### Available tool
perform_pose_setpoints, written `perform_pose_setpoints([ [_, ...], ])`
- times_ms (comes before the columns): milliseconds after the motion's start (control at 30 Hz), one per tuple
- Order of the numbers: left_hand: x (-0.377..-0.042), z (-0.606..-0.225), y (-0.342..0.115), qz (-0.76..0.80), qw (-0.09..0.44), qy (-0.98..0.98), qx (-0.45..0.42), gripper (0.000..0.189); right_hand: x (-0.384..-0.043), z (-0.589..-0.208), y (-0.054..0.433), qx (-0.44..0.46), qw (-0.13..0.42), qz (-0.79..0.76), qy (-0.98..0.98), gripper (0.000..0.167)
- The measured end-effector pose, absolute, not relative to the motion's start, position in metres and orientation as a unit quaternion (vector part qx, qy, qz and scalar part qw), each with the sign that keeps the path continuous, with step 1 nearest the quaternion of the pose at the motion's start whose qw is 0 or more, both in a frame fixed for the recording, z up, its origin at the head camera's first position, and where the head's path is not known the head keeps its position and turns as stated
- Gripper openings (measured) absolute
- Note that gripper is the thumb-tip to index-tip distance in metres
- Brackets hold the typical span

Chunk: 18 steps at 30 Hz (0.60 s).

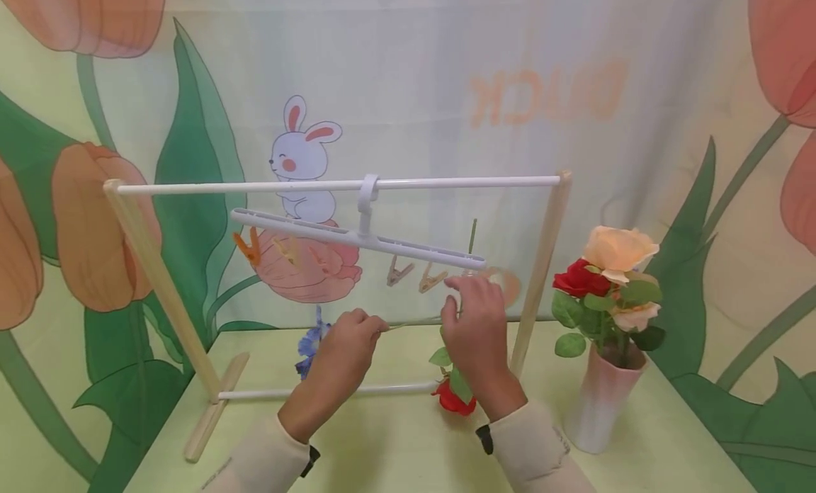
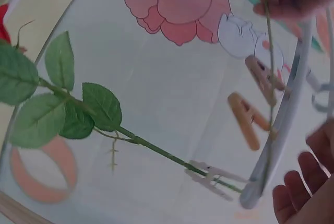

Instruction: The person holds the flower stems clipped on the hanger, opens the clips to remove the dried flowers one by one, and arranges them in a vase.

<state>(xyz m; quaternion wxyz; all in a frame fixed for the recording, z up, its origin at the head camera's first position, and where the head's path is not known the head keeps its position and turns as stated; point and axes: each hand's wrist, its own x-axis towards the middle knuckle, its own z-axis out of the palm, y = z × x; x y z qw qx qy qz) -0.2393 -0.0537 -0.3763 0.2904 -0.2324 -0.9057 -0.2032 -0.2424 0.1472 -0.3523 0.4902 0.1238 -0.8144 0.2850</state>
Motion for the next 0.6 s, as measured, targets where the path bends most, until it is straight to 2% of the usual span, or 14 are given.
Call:
perform_pose_setpoints([
  [133, -0.238, -0.374, -0.051, -0.161, 0.318, -0.905, -0.233, 0.019, -0.235, -0.359, 0.138, 0.208, 0.440, 0.153, -0.860, 0.023],
  [300, -0.237, -0.376, -0.045, -0.103, 0.359, -0.898, -0.232, 0.013, -0.235, -0.370, 0.128, 0.245, 0.397, 0.074, -0.881, 0.031],
  [600, -0.236, -0.382, -0.039, -0.071, 0.388, -0.888, -0.237, 0.015, -0.239, -0.389, 0.123, 0.266, 0.441, 0.065, -0.855, 0.027],
])
